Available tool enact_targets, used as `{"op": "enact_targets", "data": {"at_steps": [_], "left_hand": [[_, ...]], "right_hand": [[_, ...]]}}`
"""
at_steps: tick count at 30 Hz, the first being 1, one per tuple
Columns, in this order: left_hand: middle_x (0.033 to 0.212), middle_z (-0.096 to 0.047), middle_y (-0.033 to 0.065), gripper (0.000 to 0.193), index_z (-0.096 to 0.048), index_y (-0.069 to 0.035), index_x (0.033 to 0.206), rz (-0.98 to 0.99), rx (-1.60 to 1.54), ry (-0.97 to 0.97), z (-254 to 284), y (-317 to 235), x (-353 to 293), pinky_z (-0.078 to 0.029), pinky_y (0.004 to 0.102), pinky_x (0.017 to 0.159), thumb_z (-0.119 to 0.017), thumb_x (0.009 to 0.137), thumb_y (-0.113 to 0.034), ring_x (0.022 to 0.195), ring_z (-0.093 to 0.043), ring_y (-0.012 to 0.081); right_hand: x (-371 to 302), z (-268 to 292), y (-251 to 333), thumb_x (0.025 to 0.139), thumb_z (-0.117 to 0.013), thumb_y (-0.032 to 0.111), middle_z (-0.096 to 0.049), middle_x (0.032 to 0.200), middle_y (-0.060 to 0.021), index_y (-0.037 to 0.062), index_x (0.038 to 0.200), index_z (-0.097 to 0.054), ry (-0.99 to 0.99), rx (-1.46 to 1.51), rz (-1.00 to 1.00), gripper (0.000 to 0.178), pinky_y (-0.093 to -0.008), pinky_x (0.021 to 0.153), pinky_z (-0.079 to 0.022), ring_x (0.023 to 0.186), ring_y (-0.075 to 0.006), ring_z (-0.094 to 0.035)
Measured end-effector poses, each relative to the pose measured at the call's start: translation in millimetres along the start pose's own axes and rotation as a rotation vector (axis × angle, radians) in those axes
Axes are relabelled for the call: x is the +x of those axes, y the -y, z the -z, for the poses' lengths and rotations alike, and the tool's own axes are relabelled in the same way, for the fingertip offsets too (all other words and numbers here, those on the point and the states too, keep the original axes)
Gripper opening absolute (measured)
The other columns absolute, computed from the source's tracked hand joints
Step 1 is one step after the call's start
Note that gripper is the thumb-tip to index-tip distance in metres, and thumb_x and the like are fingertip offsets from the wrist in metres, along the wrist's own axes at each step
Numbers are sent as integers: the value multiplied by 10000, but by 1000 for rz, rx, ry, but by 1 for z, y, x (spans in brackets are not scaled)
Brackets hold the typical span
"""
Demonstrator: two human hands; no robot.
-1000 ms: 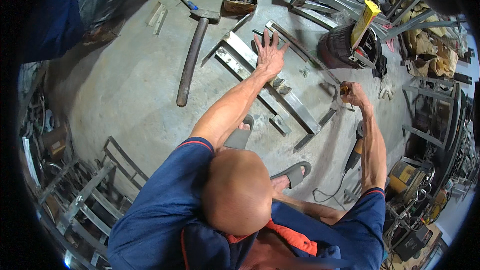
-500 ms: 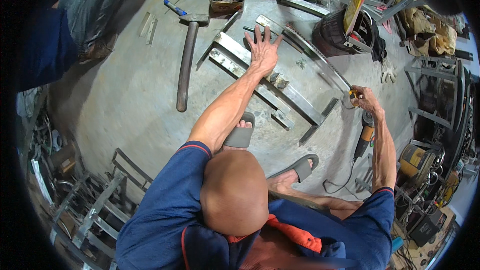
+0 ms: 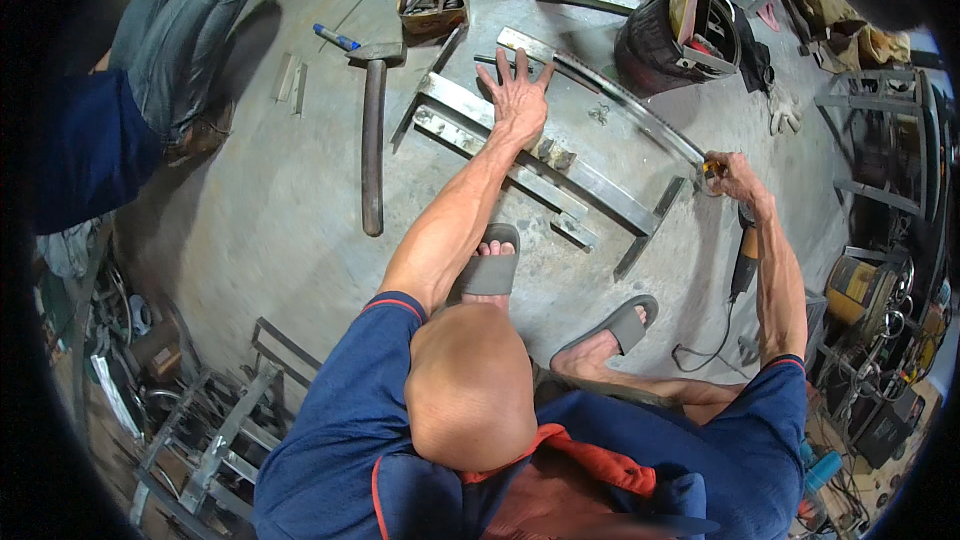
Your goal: The person measures a metal bar with a tape measure, then places it on the floor among other metal pieces. They continue to measure several other metal bars on the floor, adjusting the tape measure and repositioning the bars as needed.
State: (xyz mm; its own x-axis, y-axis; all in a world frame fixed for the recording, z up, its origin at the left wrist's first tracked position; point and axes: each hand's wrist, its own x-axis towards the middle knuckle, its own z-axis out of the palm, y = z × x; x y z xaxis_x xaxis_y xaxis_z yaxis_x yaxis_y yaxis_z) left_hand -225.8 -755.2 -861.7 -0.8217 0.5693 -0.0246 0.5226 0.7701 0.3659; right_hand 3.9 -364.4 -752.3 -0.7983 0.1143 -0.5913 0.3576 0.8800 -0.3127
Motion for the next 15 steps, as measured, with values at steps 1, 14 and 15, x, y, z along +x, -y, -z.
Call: {"op": "enact_targets", "data": {"at_steps": [1, 14, 15], "left_hand": [[1623, -260, 274, 706, -494, -314, 1515, -3, -2, -17, 0, 0, 1, -4, 843, 1090, -596, 846, -115, 1517, -93, 558], [1599, -281, 253, 735, -498, -327, 1503, -27, 33, -31, 1, 2, 1, -23, 862, 1069, -644, 812, -125, 1499, -119, 565], [1596, -283, 252, 729, -500, -330, 1500, -30, 38, -36, 1, 2, 0, -25, 863, 1067, -640, 815, -126, 1497, -121, 566]], "right_hand": [[1, 0, 1, 689, -689, 34, -688, 837, -142, 16, 1180, -679, -21, -24, -26, 492, -391, 715, -527, 752, -211, -627], [34, 2, 56, 697, -701, 145, -659, 749, -210, 4, 1043, -693, -113, 46, 55, 374, -445, 696, -529, 713, -362, -659], [37, 2, 60, 699, -704, 146, -668, 764, -217, 5, 1051, -695, -120, 11, 63, 379, -447, 706, -535, 731, -367, -670]]}}
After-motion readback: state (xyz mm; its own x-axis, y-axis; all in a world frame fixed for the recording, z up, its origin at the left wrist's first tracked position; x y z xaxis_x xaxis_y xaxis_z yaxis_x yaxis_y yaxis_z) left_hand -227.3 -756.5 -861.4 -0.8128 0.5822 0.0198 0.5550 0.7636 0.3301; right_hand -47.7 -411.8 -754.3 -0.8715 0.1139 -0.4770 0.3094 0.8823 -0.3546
